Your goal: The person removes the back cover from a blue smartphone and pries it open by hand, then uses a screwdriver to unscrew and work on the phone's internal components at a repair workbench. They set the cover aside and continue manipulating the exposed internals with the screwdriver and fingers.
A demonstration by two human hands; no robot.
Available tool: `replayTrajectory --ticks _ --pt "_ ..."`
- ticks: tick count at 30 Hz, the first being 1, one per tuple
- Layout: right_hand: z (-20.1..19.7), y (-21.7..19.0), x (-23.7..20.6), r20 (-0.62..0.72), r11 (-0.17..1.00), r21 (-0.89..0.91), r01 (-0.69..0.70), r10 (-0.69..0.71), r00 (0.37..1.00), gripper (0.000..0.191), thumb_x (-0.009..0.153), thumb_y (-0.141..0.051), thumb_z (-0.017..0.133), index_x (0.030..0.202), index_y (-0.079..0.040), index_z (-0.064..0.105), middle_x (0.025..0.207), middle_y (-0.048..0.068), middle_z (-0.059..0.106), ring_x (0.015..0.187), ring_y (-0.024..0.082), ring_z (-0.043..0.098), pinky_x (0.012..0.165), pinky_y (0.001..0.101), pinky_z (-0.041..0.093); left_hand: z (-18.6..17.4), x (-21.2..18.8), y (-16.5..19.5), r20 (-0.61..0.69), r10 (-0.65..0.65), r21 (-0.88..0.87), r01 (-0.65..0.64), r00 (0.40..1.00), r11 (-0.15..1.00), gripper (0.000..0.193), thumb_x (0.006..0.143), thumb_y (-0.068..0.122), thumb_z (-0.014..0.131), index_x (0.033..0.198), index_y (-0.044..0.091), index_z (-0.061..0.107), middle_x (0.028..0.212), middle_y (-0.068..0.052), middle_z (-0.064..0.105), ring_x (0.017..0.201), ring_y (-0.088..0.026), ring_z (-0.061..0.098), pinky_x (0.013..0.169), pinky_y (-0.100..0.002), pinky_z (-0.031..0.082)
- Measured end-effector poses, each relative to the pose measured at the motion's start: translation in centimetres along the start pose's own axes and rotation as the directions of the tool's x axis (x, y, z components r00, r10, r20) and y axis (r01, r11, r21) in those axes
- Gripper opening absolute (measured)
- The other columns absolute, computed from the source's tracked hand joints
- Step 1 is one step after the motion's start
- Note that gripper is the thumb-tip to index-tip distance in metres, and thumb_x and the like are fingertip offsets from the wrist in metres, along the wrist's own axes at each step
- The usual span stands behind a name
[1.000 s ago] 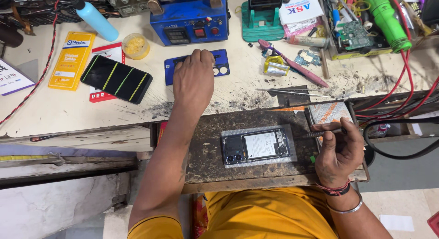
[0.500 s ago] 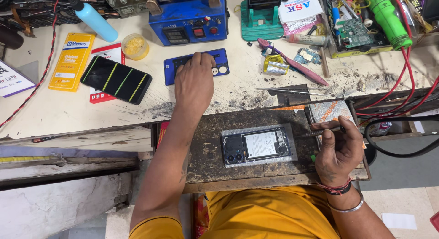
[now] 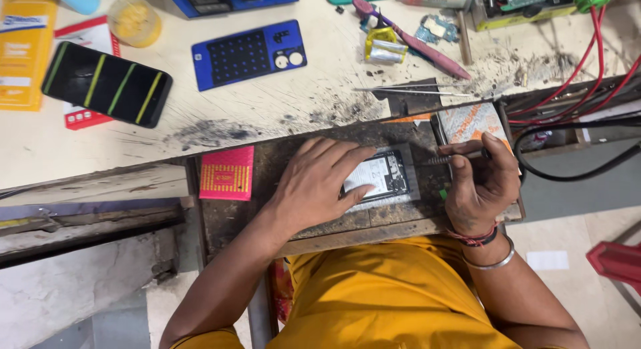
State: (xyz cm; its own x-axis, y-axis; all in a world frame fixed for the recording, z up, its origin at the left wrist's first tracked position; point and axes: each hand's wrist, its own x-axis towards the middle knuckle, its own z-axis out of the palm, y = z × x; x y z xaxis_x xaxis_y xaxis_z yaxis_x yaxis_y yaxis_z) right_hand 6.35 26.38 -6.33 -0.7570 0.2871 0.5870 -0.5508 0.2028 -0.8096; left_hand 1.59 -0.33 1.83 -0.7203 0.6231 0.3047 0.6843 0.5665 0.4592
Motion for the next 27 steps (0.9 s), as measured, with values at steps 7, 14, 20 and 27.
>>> replayTrajectory --ticks 7,14,20,27 --pt "0.3 -0.2 0.4 0.045 1.0 -0.009 0.019 -0.019 0.999 0.037 0.11 0.0 0.071 0.141 -0.005 0.052 0.105 0.013 0.068 0.095 0.021 0.073 0.089 0.0346 0.064 2.4 -0.5 -0.5 0.115 -0.045 -0.078 0.055 0.992 0.995 0.088 0.072 0.044 0.087 0.143 0.006 0.052 0.136 -0.016 0.063 0.131 -0.035 0.053 0.11 -0.047 0.042" --pt "0.6 -0.3 0.6 0.093 0.999 -0.049 0.014 -0.01 0.996 0.034 0.108 -0.001 0.072 0.134 -0.005 0.051 0.108 0.014 0.067 0.097 0.023 0.074 0.088 0.0311 0.062 3.0 -0.6 -0.7 0.131 -0.054 -0.082 0.065 0.99 0.995 0.088 0.07 0.042 0.09 0.142 0.007 0.054 0.13 -0.017 0.065 0.128 -0.035 0.056 0.107 -0.045 0.046" --pt "0.7 -0.8 0.7 0.161 0.998 -0.061 -0.008 0.018 0.987 0.032 0.107 0.0 0.072 0.131 -0.003 0.051 0.11 0.014 0.065 0.098 0.024 0.075 0.083 0.0297 0.062 3.0 -0.5 -0.8 0.142 -0.061 -0.079 0.073 0.988 0.994 0.089 0.069 0.042 0.091 0.142 0.008 0.054 0.129 -0.017 0.066 0.128 -0.034 0.056 0.106 -0.044 0.047" --pt "1.2 -0.9 1.8 0.145 0.993 -0.117 -0.008 0.025 0.989 0.032 0.108 0.0 0.071 0.133 -0.001 0.051 0.109 0.014 0.068 0.101 0.022 0.075 0.088 0.0279 0.061 3.0 -0.6 -0.9 0.131 -0.065 -0.103 0.079 0.989 0.992 0.089 0.068 0.04 0.091 0.142 0.009 0.054 0.128 -0.016 0.066 0.128 -0.034 0.056 0.105 -0.044 0.049"
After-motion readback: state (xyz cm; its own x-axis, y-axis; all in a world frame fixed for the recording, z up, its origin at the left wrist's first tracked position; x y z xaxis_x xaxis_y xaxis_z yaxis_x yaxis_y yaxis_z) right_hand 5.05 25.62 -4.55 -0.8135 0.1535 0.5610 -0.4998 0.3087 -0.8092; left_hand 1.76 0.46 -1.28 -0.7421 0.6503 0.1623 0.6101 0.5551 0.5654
